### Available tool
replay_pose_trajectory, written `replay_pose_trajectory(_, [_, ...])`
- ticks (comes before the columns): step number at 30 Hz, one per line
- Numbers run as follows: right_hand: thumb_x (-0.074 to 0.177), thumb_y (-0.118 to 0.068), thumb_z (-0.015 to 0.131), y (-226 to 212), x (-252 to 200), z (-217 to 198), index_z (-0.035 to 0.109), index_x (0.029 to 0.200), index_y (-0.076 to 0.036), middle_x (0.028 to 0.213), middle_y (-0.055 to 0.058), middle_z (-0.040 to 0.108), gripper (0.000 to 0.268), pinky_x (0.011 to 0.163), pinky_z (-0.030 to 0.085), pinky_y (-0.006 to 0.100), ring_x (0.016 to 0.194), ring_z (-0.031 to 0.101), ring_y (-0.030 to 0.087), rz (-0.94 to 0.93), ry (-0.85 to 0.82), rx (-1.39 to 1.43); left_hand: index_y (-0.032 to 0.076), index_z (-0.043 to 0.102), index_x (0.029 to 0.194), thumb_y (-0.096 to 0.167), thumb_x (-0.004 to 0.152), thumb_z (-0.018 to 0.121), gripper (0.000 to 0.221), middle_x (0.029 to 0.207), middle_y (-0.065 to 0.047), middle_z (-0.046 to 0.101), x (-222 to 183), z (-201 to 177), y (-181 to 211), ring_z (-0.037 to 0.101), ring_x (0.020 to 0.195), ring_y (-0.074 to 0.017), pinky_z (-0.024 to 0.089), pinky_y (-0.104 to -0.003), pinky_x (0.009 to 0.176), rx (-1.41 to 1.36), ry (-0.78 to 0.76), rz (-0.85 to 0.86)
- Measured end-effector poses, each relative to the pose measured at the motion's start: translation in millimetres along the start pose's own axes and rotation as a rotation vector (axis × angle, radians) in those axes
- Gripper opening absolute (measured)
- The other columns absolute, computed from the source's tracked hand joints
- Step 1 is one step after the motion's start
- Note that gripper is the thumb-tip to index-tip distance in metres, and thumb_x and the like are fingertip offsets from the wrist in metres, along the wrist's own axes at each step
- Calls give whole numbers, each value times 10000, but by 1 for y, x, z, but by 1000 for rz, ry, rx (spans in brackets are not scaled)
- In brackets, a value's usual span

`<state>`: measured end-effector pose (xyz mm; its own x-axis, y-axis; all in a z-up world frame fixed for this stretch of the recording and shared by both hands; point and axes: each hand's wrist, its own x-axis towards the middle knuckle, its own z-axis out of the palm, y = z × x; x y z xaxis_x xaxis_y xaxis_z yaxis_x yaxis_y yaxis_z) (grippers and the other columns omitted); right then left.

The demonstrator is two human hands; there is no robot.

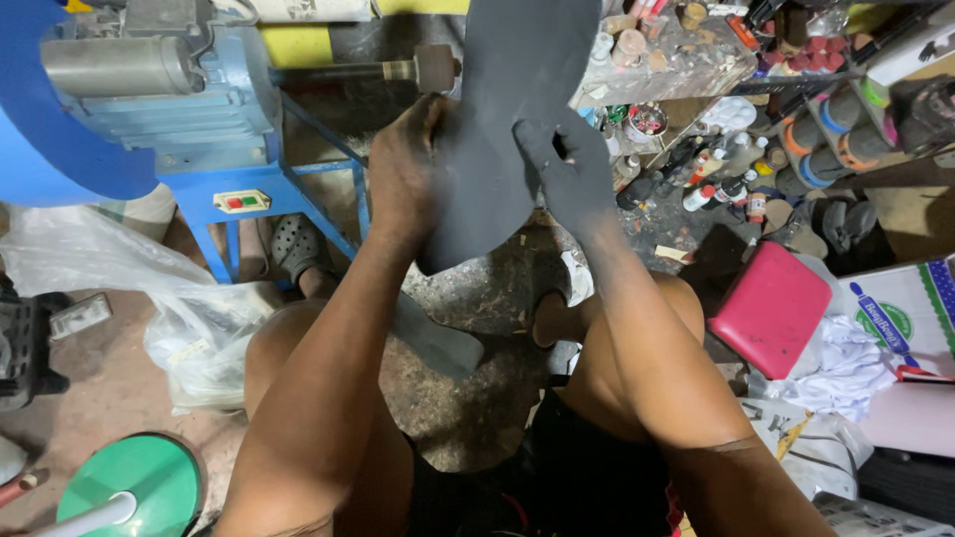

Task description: The person holds a black shoe sole against a rotating machine to sand and smooth the edges, turning the sole to reach different sections.

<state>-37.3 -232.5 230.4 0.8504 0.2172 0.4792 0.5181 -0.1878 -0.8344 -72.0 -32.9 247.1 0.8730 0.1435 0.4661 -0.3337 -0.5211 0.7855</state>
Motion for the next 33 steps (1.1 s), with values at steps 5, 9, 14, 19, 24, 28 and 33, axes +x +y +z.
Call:
replay_pose_trajectory(5, [1127, -302, 542, 15, -1, 3, 673, 1126, -13, 838, -4, 592, 318, 726, 466, 238, 786, 524, 75, 215, -22, -51, 9, 648, 1157, 143, 1014, 624, 197, 979, -109, 739, 4, 1, -2, 675, 869, -186, 550, -347, 796, -365, -38, -64])
replay_pose_trajectory(9, [1128, -302, 548, 7, 2, 6, 685, 1080, 5, 819, 24, 641, 340, 734, 469, 229, 790, 551, 91, 188, -27, -202, -6, 599, 1245, 174, 1064, 600, 256, 1028, -123, 739, 3, -6, 3, 716, 895, -224, 564, -330, 822, -344, -20, 81])
replay_pose_trajectory(14, [1090, -218, 621, -6, 9, 3, 612, 989, 24, 777, 98, 564, 262, 672, 419, 305, 725, 477, 135, -78, 179, -182, -13, 607, 1189, 239, 1052, 615, 287, 936, -219, 706, 4, -5, 9, 689, 831, -387, 536, -442, 741, -13, -75, 45])
replay_pose_trajectory(19, [1082, -154, 656, -5, 7, -2, 555, 868, 28, 708, 132, 498, 299, 607, 385, 368, 649, 423, 162, -160, 205, -449, -4, 597, 1220, 254, 1020, 613, 327, 943, -222, 724, -1, -2, 22, 727, 845, -392, 543, -477, 702, 105, -65, 33])
replay_pose_trajectory(24, [1091, -90, 628, -3, 6, -4, 618, 1081, 26, 849, 67, 628, 117, 686, 466, 313, 772, 543, 126, -167, 50, -129, 18, 620, 1126, 271, 1050, 603, 264, 873, -189, 722, 0, -7, 27, 744, 770, -348, 553, -459, 720, 55, -86, -65])
replay_pose_trajectory(28, [1045, -98, 626, 3, 7, -6, 633, 1117, -11, 856, 6, 658, 113, 655, 512, 267, 718, 609, 115, 84, -65, 134, 2, 623, 1075, 230, 1020, 604, 235, 840, -195, 712, -1, -8, 25, 731, 736, -327, 553, -445, 718, 32, -50, -64])
replay_pose_trajectory(33, [1020, -41, 659, 12, 8, -5, 657, 1130, -15, 937, 42, 665, 113, 740, 558, 233, 834, 644, 107, 286, -52, 125, -59, 588, 1269, 237, 1061, 604, 363, 1052, -175, 749, -4, -3, -2, 742, 930, -231, 571, -388, 823, -112, -12, 3])
